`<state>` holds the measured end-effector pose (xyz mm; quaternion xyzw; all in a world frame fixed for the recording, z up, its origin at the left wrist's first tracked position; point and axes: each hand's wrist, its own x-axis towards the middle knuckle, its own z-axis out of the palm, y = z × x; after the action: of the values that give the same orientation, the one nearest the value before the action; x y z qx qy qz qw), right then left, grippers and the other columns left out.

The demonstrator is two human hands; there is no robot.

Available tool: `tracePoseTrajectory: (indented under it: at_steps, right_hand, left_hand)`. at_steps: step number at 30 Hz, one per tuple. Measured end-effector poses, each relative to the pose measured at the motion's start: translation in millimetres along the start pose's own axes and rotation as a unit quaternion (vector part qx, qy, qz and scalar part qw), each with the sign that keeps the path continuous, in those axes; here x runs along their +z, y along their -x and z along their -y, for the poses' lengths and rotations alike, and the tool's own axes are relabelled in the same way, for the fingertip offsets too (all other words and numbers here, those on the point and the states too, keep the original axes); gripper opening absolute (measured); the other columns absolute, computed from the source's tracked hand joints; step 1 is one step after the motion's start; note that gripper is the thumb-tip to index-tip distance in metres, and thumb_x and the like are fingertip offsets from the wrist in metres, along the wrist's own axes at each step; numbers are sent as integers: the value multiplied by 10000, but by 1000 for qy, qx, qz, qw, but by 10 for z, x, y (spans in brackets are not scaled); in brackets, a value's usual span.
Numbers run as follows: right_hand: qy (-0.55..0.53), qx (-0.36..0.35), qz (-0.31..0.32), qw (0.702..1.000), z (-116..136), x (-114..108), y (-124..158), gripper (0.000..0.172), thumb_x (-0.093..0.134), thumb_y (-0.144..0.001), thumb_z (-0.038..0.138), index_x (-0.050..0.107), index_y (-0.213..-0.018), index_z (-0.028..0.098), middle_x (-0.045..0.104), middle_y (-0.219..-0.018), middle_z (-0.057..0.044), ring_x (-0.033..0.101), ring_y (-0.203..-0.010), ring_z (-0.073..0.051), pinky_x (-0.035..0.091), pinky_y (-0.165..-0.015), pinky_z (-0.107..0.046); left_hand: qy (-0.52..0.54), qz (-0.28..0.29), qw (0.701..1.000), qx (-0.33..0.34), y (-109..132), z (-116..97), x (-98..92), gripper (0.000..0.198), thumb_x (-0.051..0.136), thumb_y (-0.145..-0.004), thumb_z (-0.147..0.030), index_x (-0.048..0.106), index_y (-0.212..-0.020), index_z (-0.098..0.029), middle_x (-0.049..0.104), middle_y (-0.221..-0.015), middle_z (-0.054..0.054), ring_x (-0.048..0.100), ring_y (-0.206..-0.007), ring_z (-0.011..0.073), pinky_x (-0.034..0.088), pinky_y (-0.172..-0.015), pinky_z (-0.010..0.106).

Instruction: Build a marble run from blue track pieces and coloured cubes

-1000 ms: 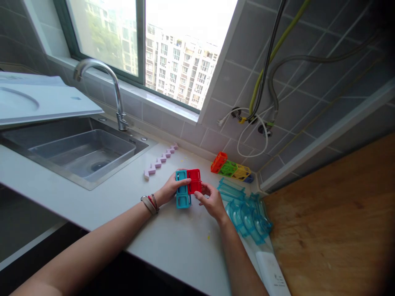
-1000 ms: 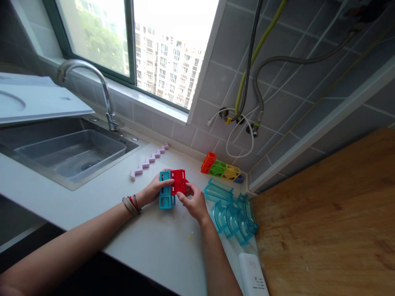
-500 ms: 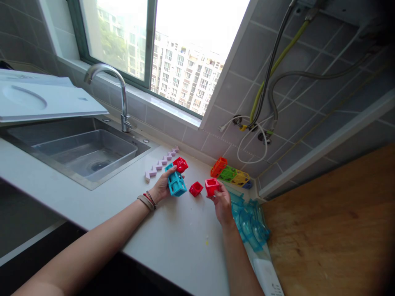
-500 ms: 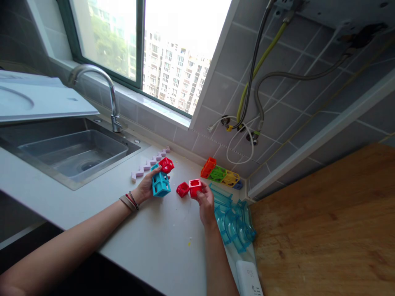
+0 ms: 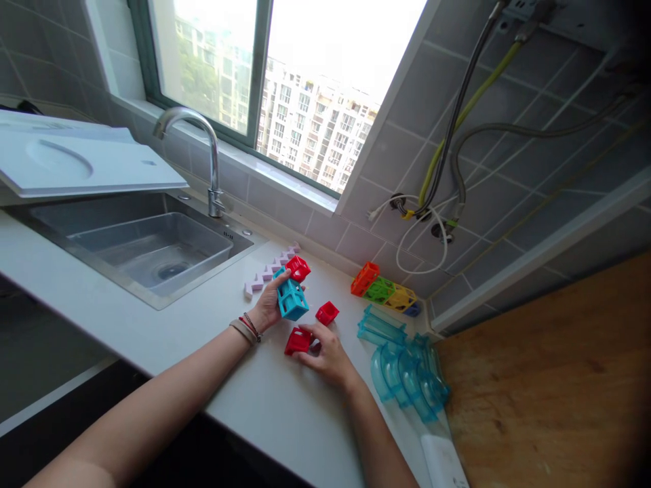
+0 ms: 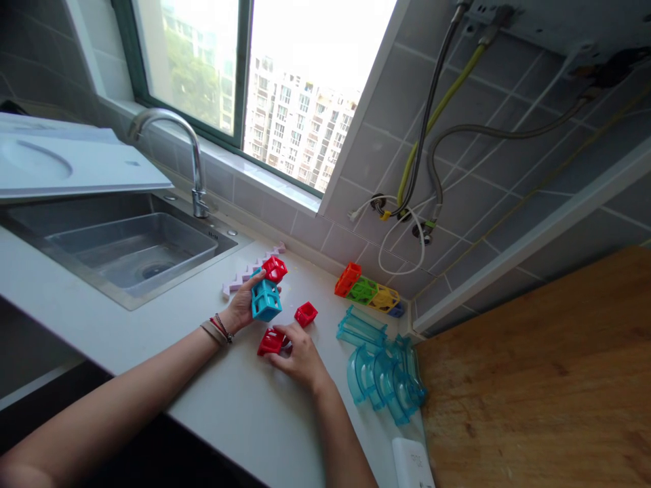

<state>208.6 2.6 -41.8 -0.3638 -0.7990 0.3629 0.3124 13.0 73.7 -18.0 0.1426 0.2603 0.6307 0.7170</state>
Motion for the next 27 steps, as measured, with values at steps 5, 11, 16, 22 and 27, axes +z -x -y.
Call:
tracePoseTrajectory:
  at_steps: [5,11,16,22,27]
  right_hand:
    - [-5,13,-16,1000,8,-92,9,568,799,-782,413,646,-1309,265,641,-1178,-89,633,-851,-194,551,-639,-291]
    - [-9,16,-171,985,134,-51,6,456,714,-868,423,638,-1285,254,696,-1040,-66,613,-770,-182,504,-647,-303]
    - [6,50,-279,959,294,235,-20,744,731,-827,458,478,-1480,207,675,-1175,-116,624,-829,-210,518,-658,-313]
    - [-52,57,-301,951,368,262,1,552,672,-849,372,616,-1354,157,689,-1196,-131,666,-964,-254,558,-798,-356]
    - [-169,60,-363,914,185,-32,-32,572,572,-904,408,526,-1410,146,671,-1202,-125,673,-975,-236,563,-826,-366]
  left_hand:
    - [9,29,999,-17,-2,-25,-31,426,774,-820,-413,641,-1119,-139,753,-843,72,725,-638,200,588,-541,283]
    - [36,69,996,-41,-2,25,-29,429,744,-862,-447,649,-1153,-145,764,-952,98,741,-742,206,607,-628,288]
    - [6,93,993,-71,89,189,-1,484,746,-871,-437,641,-1236,-138,761,-1036,132,755,-895,252,621,-828,373]
    - [8,70,994,-80,117,205,44,414,732,-887,-427,657,-1184,-148,770,-984,112,760,-825,227,631,-777,345]
    - [74,16,997,22,-46,-22,1,410,765,-869,-378,636,-1218,-206,764,-1000,48,751,-822,174,630,-771,303]
